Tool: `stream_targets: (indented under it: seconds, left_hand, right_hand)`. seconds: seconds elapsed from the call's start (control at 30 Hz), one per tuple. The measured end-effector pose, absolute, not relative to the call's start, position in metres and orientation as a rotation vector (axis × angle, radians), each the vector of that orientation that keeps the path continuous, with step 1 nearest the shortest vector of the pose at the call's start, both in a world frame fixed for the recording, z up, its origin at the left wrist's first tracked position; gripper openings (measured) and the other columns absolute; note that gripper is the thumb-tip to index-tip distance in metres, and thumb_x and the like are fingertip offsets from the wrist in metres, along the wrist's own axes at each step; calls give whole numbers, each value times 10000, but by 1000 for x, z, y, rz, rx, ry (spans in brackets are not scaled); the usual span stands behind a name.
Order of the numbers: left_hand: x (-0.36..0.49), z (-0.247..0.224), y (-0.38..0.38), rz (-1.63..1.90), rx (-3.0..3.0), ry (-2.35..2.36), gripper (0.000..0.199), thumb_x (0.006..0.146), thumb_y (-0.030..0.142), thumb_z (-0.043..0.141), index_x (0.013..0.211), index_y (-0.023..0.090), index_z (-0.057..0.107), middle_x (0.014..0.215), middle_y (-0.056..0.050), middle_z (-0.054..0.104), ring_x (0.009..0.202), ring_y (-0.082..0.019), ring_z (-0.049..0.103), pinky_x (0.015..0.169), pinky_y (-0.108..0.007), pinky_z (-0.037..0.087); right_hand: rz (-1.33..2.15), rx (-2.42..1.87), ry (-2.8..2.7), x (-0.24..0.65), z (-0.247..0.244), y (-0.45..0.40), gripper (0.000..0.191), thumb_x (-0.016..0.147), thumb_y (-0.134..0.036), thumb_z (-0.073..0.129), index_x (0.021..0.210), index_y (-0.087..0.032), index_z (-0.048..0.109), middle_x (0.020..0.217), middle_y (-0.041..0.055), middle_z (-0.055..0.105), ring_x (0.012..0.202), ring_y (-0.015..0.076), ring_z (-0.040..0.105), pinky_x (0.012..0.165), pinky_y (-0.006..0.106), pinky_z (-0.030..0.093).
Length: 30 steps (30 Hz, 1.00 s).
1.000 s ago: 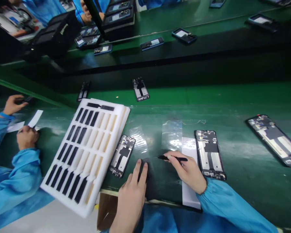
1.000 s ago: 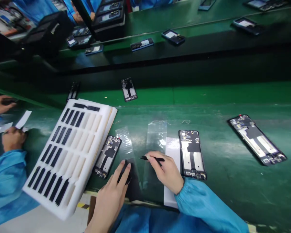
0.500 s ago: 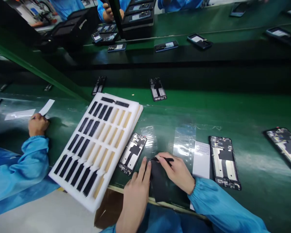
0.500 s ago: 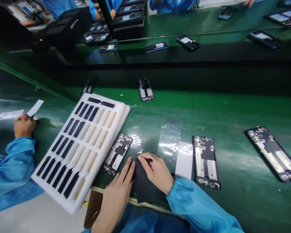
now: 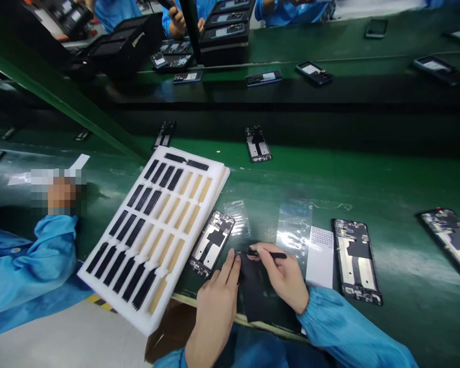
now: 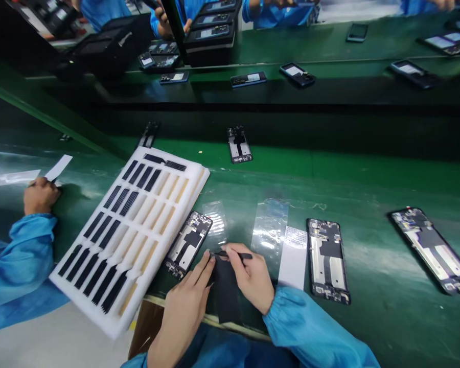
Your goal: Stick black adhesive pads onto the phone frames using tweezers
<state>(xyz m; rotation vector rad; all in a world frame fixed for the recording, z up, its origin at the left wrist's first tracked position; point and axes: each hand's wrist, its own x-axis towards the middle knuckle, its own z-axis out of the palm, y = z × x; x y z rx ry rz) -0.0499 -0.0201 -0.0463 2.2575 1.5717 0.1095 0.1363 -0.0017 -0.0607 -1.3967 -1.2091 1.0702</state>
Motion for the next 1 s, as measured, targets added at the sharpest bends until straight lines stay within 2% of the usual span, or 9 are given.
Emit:
stream_targets:
  seconds: [0.07, 0.1, 0.17, 0.23, 0.43, 0.8, 1.0]
  left_hand:
    - [-45, -39, -17, 459, 1802, 1568, 341, 968, 176, 504, 1292, 217, 601, 1249, -94, 709, 1006, -225, 699, 842, -344, 593]
    - [-41, -34, -16, 602, 1535, 1516, 286, 982, 264, 521, 1252, 220, 605, 1095, -80, 747, 912, -201, 706, 779, -309, 596]
    - [-29, -24, -13, 778, 1030, 1324, 313, 978, 429, 535, 1194, 213, 601, 819, -27, 706, 613, -136, 625, 525, -224, 530]
    - [-15, -14, -11, 870, 675, 1105, 402, 968, 531, 507, 1150, 189, 613, 713, -3, 628, 501, -99, 519, 402, -181, 418]
    - [13, 3, -5, 914, 372, 895, 345, 943, 458, 596, 1048, 138, 667, 718, -32, 600, 586, -111, 546, 424, -164, 428]
    - [20, 2, -8, 888, 454, 920, 330, 980, 431, 538, 1043, 135, 669, 741, -39, 616, 602, -114, 553, 428, -169, 446]
    - [25, 3, -6, 880, 480, 985, 239, 893, 335, 680, 1037, 143, 677, 735, -36, 633, 596, -114, 547, 421, -163, 446]
  right_hand:
    - [1066, -1366, -1025, 140, -46, -6, 255, 1009, -363, 536, 973, -214, 740, 895, 57, 798, 774, 204, 780, 728, 274, 646]
    - [1059, -1353, -956, 142, -38, -9, 259, 1006, -375, 545, 956, -220, 746, 872, 54, 799, 750, 205, 782, 701, 272, 652]
    - [1035, -1340, -891, 147, -23, -16, 266, 997, -392, 561, 929, -230, 760, 862, 54, 800, 732, 210, 783, 676, 273, 659]
    - [1004, -1352, -907, 151, -15, -22, 274, 987, -406, 573, 915, -233, 774, 868, 62, 801, 752, 220, 785, 695, 282, 664]
    - [984, -1379, -904, 157, -14, -32, 275, 985, -403, 572, 936, -234, 784, 897, 78, 806, 823, 240, 786, 746, 302, 663]
    - [862, -1369, -991, 167, -9, -32, 254, 997, -349, 562, 927, -242, 781, 866, 49, 803, 777, 198, 778, 700, 236, 644]
    - [838, -1362, -1085, 174, -14, -35, 236, 1006, -304, 542, 986, -246, 769, 919, 57, 802, 814, 202, 775, 719, 250, 639]
